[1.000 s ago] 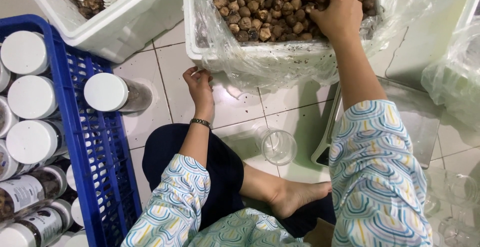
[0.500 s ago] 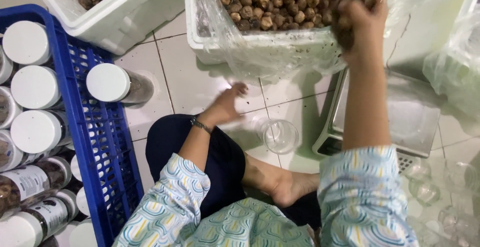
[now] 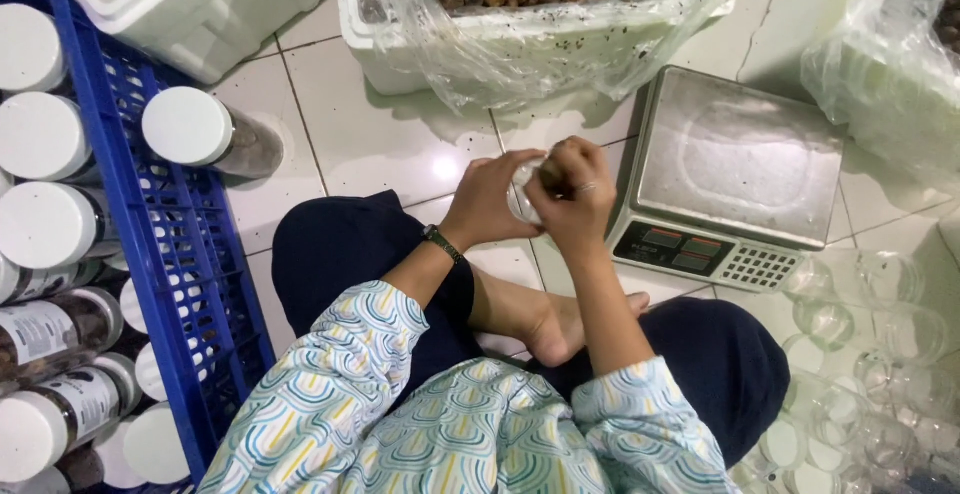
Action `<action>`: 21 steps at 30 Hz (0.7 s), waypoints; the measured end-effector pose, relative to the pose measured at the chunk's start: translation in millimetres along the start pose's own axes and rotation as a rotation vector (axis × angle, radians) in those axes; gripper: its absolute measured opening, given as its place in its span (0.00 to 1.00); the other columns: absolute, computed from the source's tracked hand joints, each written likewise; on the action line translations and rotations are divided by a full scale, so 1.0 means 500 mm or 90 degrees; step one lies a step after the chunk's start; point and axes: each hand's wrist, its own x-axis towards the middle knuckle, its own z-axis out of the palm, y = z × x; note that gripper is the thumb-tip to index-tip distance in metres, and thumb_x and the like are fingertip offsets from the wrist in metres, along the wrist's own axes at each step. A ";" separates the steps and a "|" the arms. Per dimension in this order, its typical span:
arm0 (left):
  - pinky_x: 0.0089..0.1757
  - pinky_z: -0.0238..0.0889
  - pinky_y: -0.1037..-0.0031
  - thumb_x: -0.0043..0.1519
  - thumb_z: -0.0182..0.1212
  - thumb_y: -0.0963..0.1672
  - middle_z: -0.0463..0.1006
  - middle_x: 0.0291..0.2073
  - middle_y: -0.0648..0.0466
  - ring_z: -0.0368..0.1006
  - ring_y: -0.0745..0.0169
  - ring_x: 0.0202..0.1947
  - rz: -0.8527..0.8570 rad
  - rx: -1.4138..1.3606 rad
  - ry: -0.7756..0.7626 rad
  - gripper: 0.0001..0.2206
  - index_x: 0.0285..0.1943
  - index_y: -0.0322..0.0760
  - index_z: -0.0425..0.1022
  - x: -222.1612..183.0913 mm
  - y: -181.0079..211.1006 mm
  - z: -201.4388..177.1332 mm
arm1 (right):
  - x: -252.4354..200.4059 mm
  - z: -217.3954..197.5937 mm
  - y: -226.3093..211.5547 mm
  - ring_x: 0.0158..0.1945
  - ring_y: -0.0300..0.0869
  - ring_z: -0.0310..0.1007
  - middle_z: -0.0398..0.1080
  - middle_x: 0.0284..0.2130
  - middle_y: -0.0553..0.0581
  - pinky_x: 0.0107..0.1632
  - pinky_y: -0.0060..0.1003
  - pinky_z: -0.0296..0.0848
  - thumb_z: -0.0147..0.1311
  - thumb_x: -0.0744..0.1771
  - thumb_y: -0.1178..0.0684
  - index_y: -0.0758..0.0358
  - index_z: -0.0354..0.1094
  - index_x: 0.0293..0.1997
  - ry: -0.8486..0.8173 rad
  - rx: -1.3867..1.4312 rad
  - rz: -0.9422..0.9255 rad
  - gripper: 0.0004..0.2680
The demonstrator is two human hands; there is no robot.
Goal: The person places cloves of garlic into small plastic cups, weighs them on a digital scale, and then transfers the garlic into plastic jars and secures the lids.
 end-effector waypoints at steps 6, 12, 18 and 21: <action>0.62 0.61 0.55 0.41 0.79 0.56 0.78 0.62 0.65 0.77 0.59 0.61 0.037 0.071 0.115 0.48 0.76 0.57 0.64 -0.012 -0.016 0.049 | -0.052 0.019 0.074 0.39 0.54 0.78 0.74 0.43 0.62 0.43 0.44 0.80 0.71 0.57 0.64 0.58 0.77 0.44 0.021 -0.075 -0.170 0.15; 0.63 0.58 0.52 0.41 0.81 0.55 0.78 0.64 0.55 0.77 0.49 0.63 0.032 0.048 0.097 0.49 0.77 0.51 0.63 -0.008 -0.022 0.048 | -0.013 -0.022 0.043 0.38 0.59 0.79 0.75 0.43 0.64 0.40 0.50 0.78 0.72 0.60 0.64 0.61 0.75 0.49 -0.122 0.075 -0.027 0.15; 0.66 0.53 0.53 0.41 0.80 0.54 0.77 0.67 0.55 0.76 0.50 0.64 -0.013 0.035 0.052 0.52 0.80 0.53 0.60 -0.007 -0.023 0.031 | 0.079 -0.085 -0.089 0.43 0.73 0.80 0.73 0.53 0.73 0.47 0.65 0.80 0.66 0.62 0.61 0.74 0.77 0.48 -0.554 -0.195 0.169 0.12; 0.67 0.51 0.52 0.42 0.79 0.53 0.78 0.66 0.52 0.75 0.47 0.65 -0.021 0.017 0.045 0.51 0.80 0.52 0.60 -0.004 -0.011 0.019 | 0.080 -0.072 -0.082 0.47 0.69 0.81 0.74 0.54 0.68 0.50 0.62 0.82 0.67 0.63 0.61 0.67 0.78 0.53 -0.597 -0.242 0.157 0.14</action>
